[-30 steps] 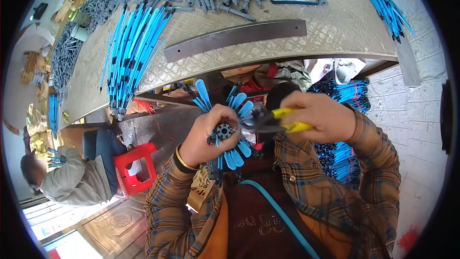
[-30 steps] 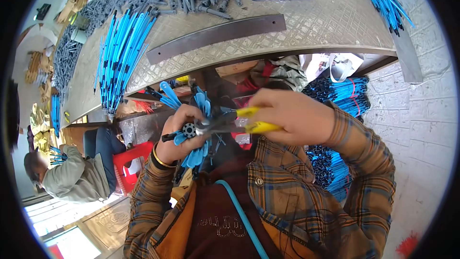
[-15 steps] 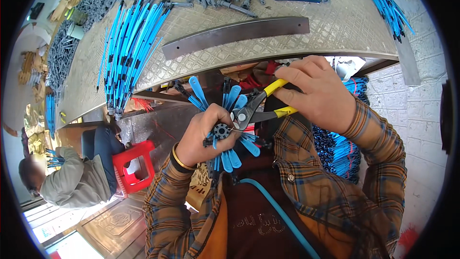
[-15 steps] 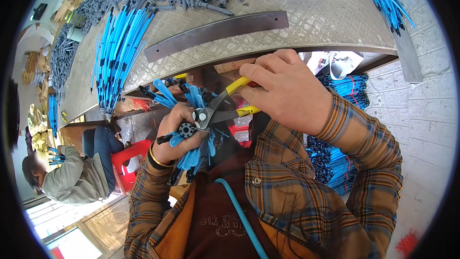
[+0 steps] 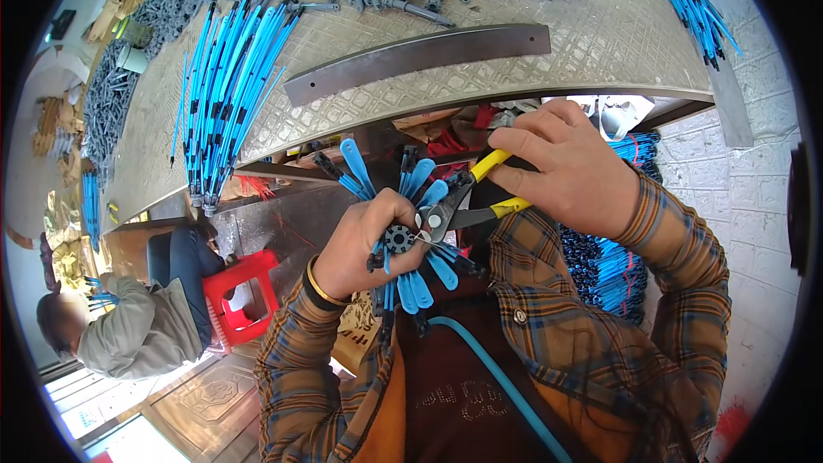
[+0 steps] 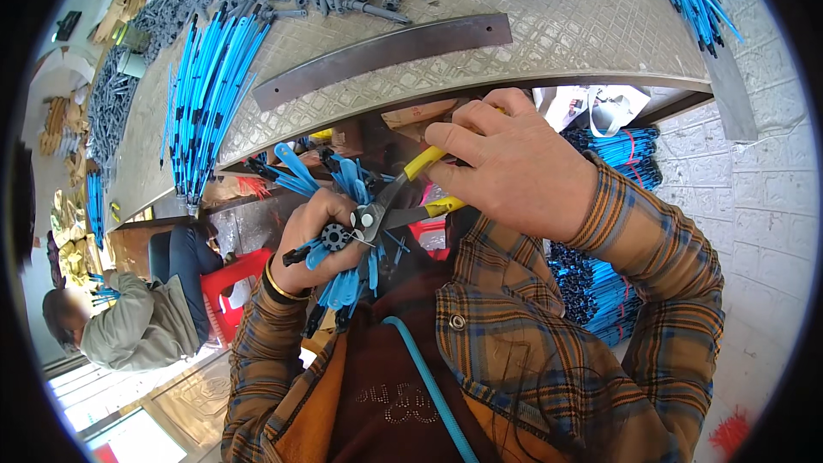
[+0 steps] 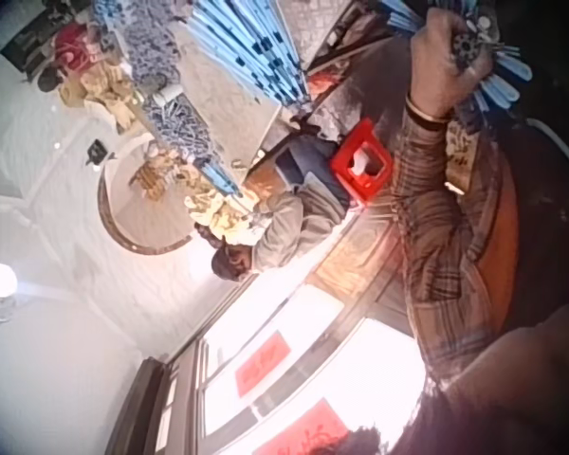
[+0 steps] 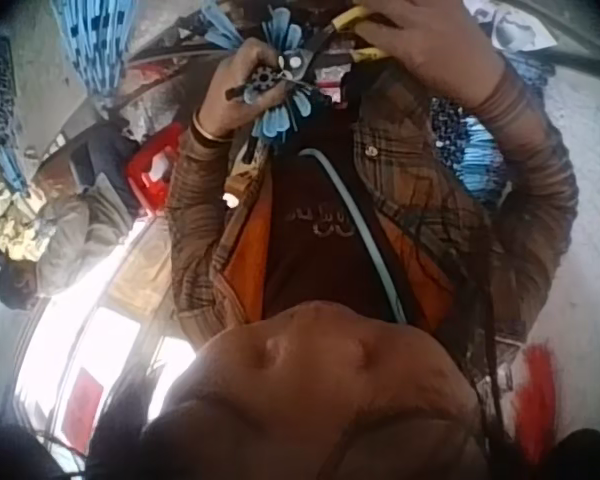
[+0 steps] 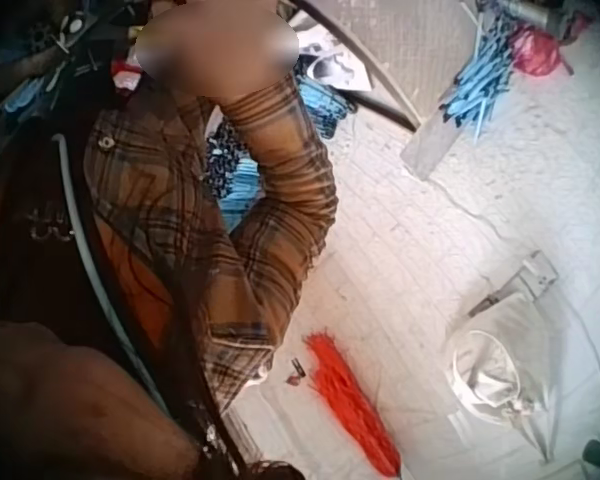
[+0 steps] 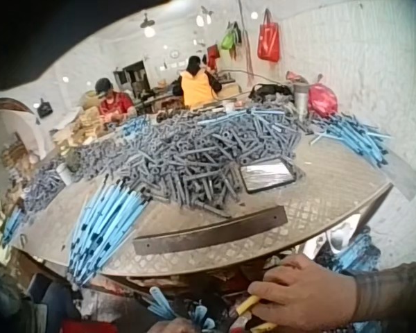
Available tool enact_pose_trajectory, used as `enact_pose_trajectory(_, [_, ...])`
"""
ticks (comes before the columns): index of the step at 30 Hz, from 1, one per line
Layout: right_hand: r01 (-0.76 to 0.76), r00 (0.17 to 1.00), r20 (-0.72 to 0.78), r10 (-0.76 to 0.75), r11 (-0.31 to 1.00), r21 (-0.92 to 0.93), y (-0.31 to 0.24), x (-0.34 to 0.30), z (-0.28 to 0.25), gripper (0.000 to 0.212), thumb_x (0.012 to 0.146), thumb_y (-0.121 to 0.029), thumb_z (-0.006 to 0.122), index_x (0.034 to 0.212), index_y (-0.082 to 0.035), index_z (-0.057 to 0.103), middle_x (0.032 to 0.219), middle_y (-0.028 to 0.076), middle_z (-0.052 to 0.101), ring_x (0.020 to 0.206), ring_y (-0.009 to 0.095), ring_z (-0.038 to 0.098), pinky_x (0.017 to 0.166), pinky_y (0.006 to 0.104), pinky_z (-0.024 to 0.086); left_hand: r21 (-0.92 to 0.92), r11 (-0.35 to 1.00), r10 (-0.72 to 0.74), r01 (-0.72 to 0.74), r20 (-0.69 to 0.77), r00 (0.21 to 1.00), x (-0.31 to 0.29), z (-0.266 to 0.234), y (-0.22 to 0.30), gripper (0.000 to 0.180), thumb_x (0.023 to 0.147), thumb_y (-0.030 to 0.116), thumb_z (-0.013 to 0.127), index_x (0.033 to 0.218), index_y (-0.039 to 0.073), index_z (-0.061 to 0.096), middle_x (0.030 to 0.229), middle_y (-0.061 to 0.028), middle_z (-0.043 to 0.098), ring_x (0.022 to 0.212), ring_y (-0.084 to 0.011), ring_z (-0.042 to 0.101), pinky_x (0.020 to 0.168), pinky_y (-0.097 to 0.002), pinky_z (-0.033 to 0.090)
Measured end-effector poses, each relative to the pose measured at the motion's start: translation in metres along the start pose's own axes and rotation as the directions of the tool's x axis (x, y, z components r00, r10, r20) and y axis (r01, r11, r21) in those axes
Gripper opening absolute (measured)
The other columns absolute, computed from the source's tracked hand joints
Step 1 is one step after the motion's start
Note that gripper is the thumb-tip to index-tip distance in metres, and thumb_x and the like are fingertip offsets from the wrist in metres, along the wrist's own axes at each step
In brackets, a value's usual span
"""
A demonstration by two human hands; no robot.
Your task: The person aligns umbrella ribs on a fixture, attaches them around a plastic hub with wire, and tightens and cuts the wire using pliers.
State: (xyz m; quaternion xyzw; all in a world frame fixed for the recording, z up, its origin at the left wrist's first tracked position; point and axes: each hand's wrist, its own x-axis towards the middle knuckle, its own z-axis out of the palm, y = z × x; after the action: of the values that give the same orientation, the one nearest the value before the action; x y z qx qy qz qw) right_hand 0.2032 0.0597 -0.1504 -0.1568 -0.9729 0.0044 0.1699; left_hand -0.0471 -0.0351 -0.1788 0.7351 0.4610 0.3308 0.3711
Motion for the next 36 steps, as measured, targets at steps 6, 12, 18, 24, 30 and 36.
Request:
enact_pose_trajectory(6, [0.025,0.998,0.051,-0.028,0.998,0.056,0.002,-0.005,-0.005,0.021,0.067,-0.014,0.059,0.088,-0.012,0.063,0.103,0.004,0.053,0.093,0.022,0.051,0.081,0.0375,0.038,0.024,0.999,0.035,-0.035,0.016,0.999,0.0,0.004,-0.002,0.028,0.065,0.007,0.067,0.083,0.004,0.046,0.073,-0.011,0.053,0.065,-0.03,0.058,0.058,-0.0331,0.045])
enact_pose_trajectory(12, [0.09,0.988,0.103,-0.113,0.975,0.204,0.012,-0.008,0.011,0.024,0.065,-0.012,0.061,0.089,-0.014,0.063,0.101,0.003,0.053,0.092,0.022,0.051,0.08,0.0359,0.038,-0.023,0.996,0.093,-0.092,0.079,0.992,-0.002,0.006,-0.002,0.028,0.065,0.009,0.069,0.081,0.006,0.046,0.071,-0.0103,0.052,0.062,-0.0299,0.057,0.054,-0.0342,0.043])
enact_pose_trajectory(18, [0.211,0.977,-0.06,-0.203,0.919,0.333,0.024,-0.004,0.045,0.029,0.059,-0.01,0.065,0.088,-0.014,0.062,0.102,0.003,0.053,0.091,0.024,0.05,0.079,0.0361,0.039,-0.047,0.997,0.075,-0.068,0.18,0.981,-0.002,0.001,0.003,0.03,0.062,0.006,0.07,0.076,0.008,0.044,0.069,-0.0068,0.052,0.061,-0.0257,0.055,0.06,-0.0323,0.044])
enact_pose_trajectory(24, [0.244,0.97,-0.083,-0.23,0.885,0.397,0.019,0.002,0.051,0.032,0.058,-0.01,0.068,0.089,-0.013,0.062,0.099,0.005,0.054,0.09,0.025,0.052,0.077,0.0364,0.041,-0.07,0.993,0.11,-0.098,0.205,0.973,-0.006,-0.004,0.003,0.028,0.062,0.005,0.069,0.075,0.007,0.045,0.068,-0.0071,0.052,0.06,-0.026,0.055,0.059,-0.0332,0.044])
enact_pose_trajectory(30, [-0.163,0.92,0.373,-0.123,0.744,0.648,0.003,-0.01,0.014,0.025,0.069,-0.018,0.069,0.092,-0.01,0.062,0.094,0.008,0.056,0.088,0.027,0.055,0.072,0.0357,0.043,-0.066,0.986,0.156,-0.152,0.072,0.985,-0.007,0.001,0.001,0.023,0.066,0.004,0.066,0.079,0.005,0.047,0.068,-0.0092,0.053,0.063,-0.0291,0.056,0.056,-0.0334,0.043])
enact_pose_trajectory(36, [-0.545,0.712,0.691,-0.127,0.52,0.657,-0.005,-0.004,-0.018,0.026,0.08,-0.028,0.064,0.093,-0.005,0.061,0.09,0.01,0.056,0.083,0.029,0.056,0.069,0.0355,0.045,0.036,0.991,0.121,-0.126,0.115,0.986,-0.01,0.005,-0.001,0.023,0.065,0.006,0.064,0.08,0.003,0.047,0.076,-0.011,0.057,0.068,-0.0291,0.058,0.062,-0.0341,0.046])
